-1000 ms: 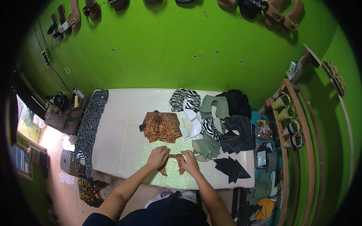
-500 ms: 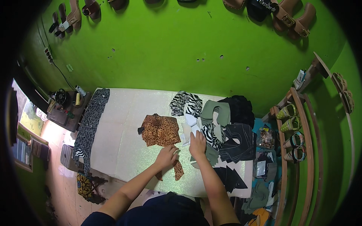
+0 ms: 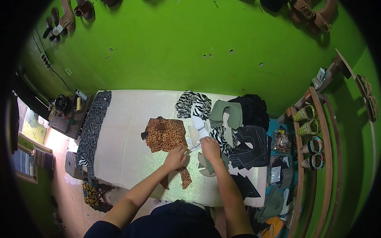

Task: Organize and sort cut fabric patterns for shoe manufacturing on a table.

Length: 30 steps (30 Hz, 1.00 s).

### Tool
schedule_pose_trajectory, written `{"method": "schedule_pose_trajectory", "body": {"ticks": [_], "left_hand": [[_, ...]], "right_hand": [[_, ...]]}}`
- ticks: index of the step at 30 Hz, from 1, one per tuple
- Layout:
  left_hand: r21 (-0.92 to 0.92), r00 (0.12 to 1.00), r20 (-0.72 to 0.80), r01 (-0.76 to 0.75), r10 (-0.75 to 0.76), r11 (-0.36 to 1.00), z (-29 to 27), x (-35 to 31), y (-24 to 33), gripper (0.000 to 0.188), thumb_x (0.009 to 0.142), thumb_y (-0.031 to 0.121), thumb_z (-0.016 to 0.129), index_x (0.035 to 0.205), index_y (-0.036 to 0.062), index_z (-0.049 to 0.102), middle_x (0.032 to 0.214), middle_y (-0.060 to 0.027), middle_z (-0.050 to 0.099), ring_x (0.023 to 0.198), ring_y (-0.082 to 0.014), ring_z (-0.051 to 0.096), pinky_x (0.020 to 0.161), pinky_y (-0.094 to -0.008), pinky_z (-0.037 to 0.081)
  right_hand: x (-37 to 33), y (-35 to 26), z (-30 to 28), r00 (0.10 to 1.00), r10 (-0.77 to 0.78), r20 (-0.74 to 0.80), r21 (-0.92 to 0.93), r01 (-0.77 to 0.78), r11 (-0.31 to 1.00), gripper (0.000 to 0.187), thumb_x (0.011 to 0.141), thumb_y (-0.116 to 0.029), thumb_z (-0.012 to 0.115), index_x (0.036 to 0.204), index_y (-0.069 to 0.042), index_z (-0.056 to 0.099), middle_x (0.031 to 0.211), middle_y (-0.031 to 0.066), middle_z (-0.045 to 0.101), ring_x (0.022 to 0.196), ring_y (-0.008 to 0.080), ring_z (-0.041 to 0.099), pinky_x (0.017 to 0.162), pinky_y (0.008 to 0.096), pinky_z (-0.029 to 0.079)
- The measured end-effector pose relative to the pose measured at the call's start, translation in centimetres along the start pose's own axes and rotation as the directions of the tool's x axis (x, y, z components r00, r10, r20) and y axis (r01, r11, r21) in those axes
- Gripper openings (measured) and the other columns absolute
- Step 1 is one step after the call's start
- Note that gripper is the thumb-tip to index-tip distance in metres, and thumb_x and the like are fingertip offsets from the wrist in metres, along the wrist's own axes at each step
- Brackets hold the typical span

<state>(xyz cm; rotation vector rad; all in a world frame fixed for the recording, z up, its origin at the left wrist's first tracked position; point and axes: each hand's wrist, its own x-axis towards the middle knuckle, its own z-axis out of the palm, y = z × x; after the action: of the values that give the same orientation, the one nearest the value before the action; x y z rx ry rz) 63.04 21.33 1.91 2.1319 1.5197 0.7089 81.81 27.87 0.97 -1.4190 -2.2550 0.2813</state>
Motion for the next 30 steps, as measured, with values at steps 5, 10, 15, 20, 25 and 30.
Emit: {"method": "schedule_pose_trajectory", "body": {"ticks": [5, 10, 15, 20, 25, 30], "left_hand": [[-0.038, 0.999, 0.007, 0.035, -0.035, 0.999, -0.8, 0.7, 1.3, 0.03, 0.079, 0.015, 0.055, 0.106, 0.0019, 0.051, 0.1, -0.014, 0.053, 0.091, -0.0308, 0.055, 0.079, -0.039, 0.044], [-0.141, 0.997, -0.038, 0.058, -0.064, 0.988, -0.3, 0.8, 1.5, 0.035, 0.078, 0.015, 0.06, 0.11, 0.0026, 0.05, 0.104, -0.0145, 0.052, 0.096, -0.0316, 0.054, 0.08, -0.0382, 0.044], [-0.219, 0.978, 0.085, 0.205, -0.191, 0.954, 0.4, 1.1, 0.6, 0.034, 0.079, 0.014, 0.061, 0.109, 0.001, 0.052, 0.095, -0.0151, 0.057, 0.088, -0.0318, 0.057, 0.076, -0.0365, 0.046], [-0.425, 0.918, 0.2, 0.396, -0.342, 0.814, 0.1, 1.6, 0.4, 0.027, 0.084, 0.015, 0.06, 0.105, -0.0013, 0.055, 0.089, -0.0105, 0.063, 0.078, -0.0191, 0.062, 0.07, -0.0283, 0.049], [-0.851, 0.779, 0.379, 0.505, -0.5, 0.142, -0.3, 1.2, 0.9, 0.018, 0.09, 0.007, 0.05, 0.1, -0.0079, 0.054, 0.092, -0.0128, 0.062, 0.084, -0.0155, 0.062, 0.074, -0.0223, 0.051], [-0.875, 0.77, 0.436, 0.483, -0.466, -0.021, -0.1, 0.0, -0.3, 0.018, 0.09, 0.01, 0.051, 0.101, -0.0047, 0.053, 0.092, -0.0115, 0.061, 0.083, -0.0146, 0.062, 0.071, -0.0224, 0.051]], "right_hand": [[-0.1, -0.9, -0.8, 0.991, -0.071, 0.11, 0.146, 0.055, 0.988, 0.011, 0.08, -0.012, 0.054, 0.085, -0.006, 0.061, 0.084, 0.0093, 0.06, 0.082, 0.0282, 0.056, 0.073, 0.038, 0.044], [-0.6, -3.1, -1.4, 0.984, -0.144, 0.103, 0.204, 0.121, 0.972, 0.011, 0.081, -0.012, 0.053, 0.084, -0.004, 0.059, 0.083, 0.011, 0.06, 0.08, 0.0299, 0.056, 0.072, 0.0392, 0.044], [-0.5, -3.3, -1.9, 0.967, -0.187, 0.171, 0.325, 0.123, 0.938, 0.013, 0.081, -0.014, 0.053, 0.087, -0.003, 0.058, 0.084, 0.0113, 0.06, 0.08, 0.0307, 0.056, 0.071, 0.0397, 0.045], [-1.0, -3.0, -1.8, 0.978, 0.061, 0.201, 0.611, -0.174, 0.772, 0.023, 0.082, -0.015, 0.059, 0.101, -0.002, 0.056, 0.09, 0.0126, 0.061, 0.08, 0.0221, 0.059, 0.071, 0.0321, 0.047], [-2.2, -1.0, 0.6, 0.915, 0.196, 0.354, 0.767, -0.404, 0.499, 0.027, 0.083, -0.01, 0.059, 0.107, 0.001, 0.052, 0.09, 0.0097, 0.06, 0.08, 0.0135, 0.057, 0.072, 0.0258, 0.046], [-3.1, -0.8, 1.7, 0.886, 0.165, 0.433, 0.789, -0.461, 0.408, 0.026, 0.084, -0.007, 0.058, 0.106, 0.005, 0.05, 0.086, 0.0065, 0.06, 0.075, 0.0124, 0.056, 0.069, 0.0242, 0.045]]}}
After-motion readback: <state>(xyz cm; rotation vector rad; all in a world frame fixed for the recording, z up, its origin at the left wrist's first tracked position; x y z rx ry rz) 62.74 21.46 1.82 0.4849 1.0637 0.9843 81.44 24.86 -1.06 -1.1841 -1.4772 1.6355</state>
